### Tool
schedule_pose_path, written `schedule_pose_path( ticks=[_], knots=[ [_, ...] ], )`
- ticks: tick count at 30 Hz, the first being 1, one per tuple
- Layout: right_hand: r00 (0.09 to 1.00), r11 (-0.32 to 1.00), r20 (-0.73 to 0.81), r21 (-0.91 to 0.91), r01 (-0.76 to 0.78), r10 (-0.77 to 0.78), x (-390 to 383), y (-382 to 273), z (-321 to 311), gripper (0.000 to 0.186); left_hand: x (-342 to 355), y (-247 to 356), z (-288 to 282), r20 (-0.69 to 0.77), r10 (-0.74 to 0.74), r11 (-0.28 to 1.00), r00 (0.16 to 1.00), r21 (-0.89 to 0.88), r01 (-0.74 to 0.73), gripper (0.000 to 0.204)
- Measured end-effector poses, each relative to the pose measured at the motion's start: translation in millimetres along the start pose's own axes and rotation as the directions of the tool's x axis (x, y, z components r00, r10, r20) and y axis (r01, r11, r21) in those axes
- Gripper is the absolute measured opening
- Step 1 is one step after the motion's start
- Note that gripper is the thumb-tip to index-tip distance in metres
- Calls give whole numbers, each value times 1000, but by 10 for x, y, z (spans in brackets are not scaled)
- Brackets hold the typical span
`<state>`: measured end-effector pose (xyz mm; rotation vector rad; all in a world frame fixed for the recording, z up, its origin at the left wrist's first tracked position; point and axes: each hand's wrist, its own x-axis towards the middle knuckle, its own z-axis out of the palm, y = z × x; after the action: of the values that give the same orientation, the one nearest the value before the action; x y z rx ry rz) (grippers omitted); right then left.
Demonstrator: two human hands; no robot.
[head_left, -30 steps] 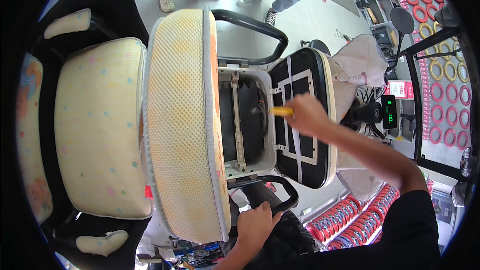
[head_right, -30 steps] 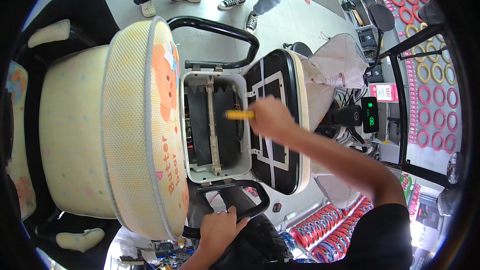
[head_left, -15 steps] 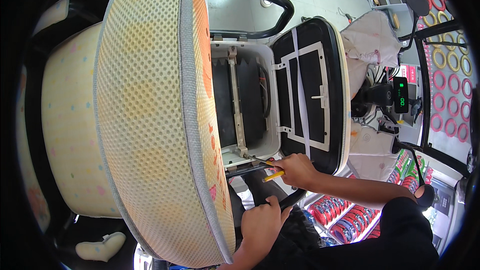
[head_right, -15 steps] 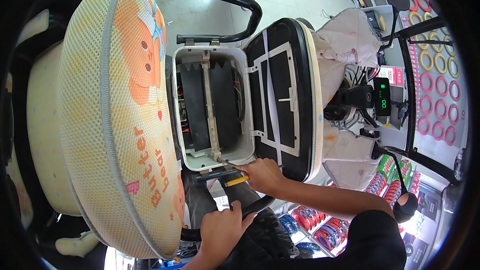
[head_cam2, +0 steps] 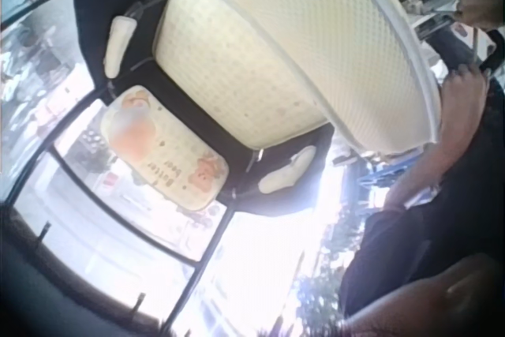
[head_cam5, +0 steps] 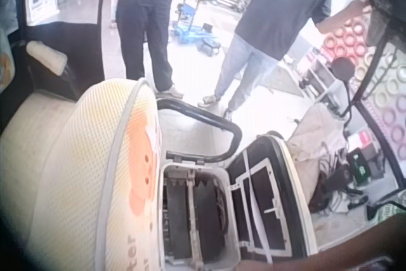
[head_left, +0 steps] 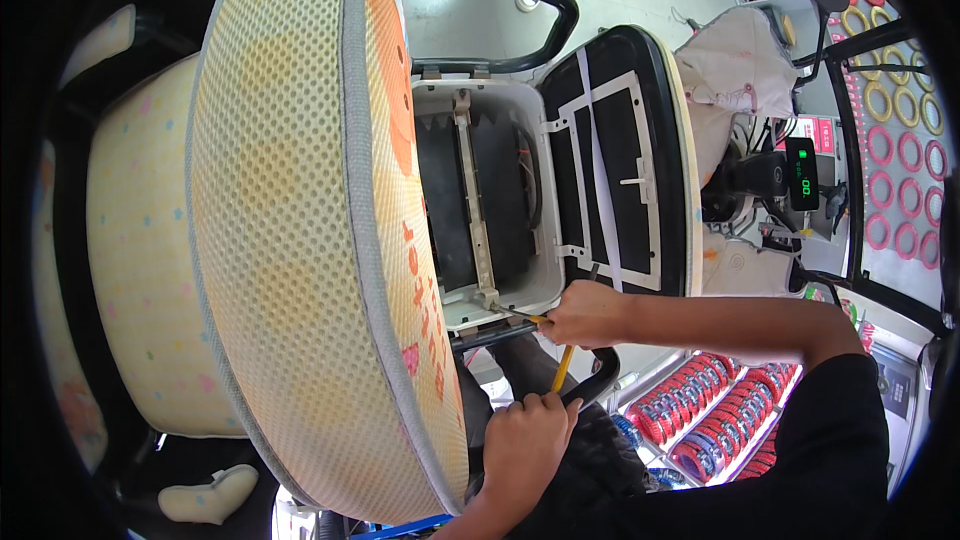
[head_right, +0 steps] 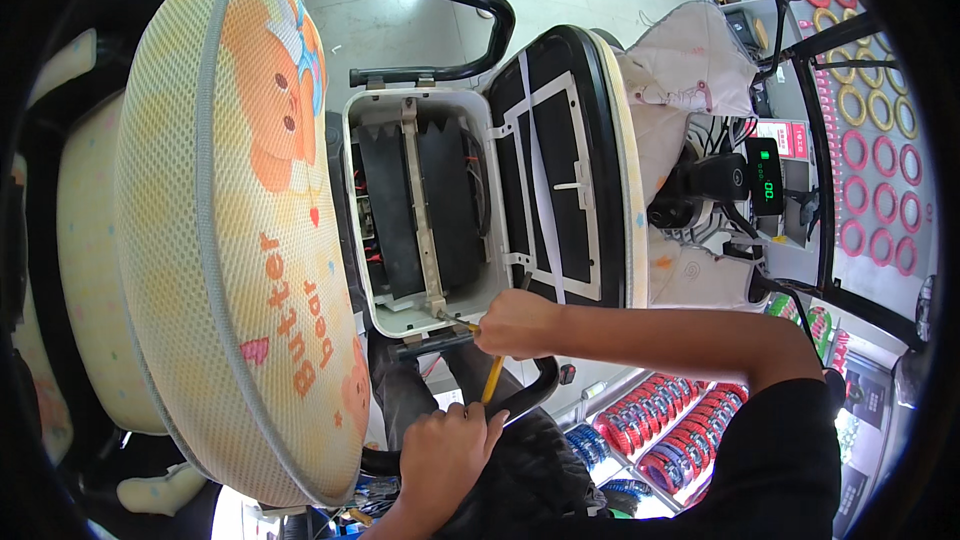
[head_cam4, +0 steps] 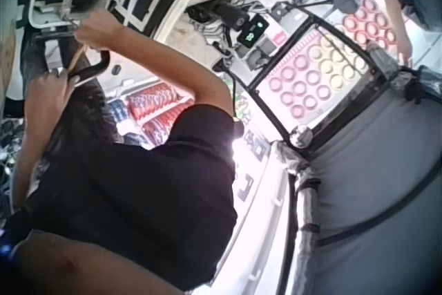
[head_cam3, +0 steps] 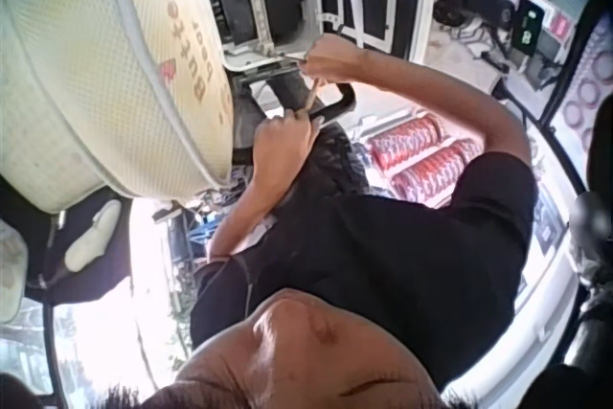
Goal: The person uses a yellow screwdriver to adjust components under the seat of a white electric scooter, then closes the seat. The person walks to the front of the scooter and uses a tire inflator to inflate the front tire.
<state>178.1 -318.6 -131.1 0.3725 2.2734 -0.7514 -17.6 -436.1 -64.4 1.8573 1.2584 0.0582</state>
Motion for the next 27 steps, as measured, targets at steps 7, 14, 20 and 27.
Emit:
schedule_pose_path(
  ticks=[7, 14, 20, 27],
  knots=[
    [997, 995, -48, -89, 53, -57, 46, -97, 99, 8, 8, 11, 9, 11, -16, 1000, 1000, 6, 16, 41],
    [997, 997, -34, 16, -73, 73, 166, -203, -99, 6, 54, 17, 7, -278, -21, 997, 960, -76, 0, 26],
    [933, 907, -28, 249, -340, 358, 73, -330, 11, 12, 16, 26, -67, -535, 54, 981, 843, -127, -143, 15],
    [496, 278, 114, 711, -646, 861, 210, -399, 129, 22, -70, 49, -74, -563, 107, 978, 820, -89, -189, 18]
  ],
)
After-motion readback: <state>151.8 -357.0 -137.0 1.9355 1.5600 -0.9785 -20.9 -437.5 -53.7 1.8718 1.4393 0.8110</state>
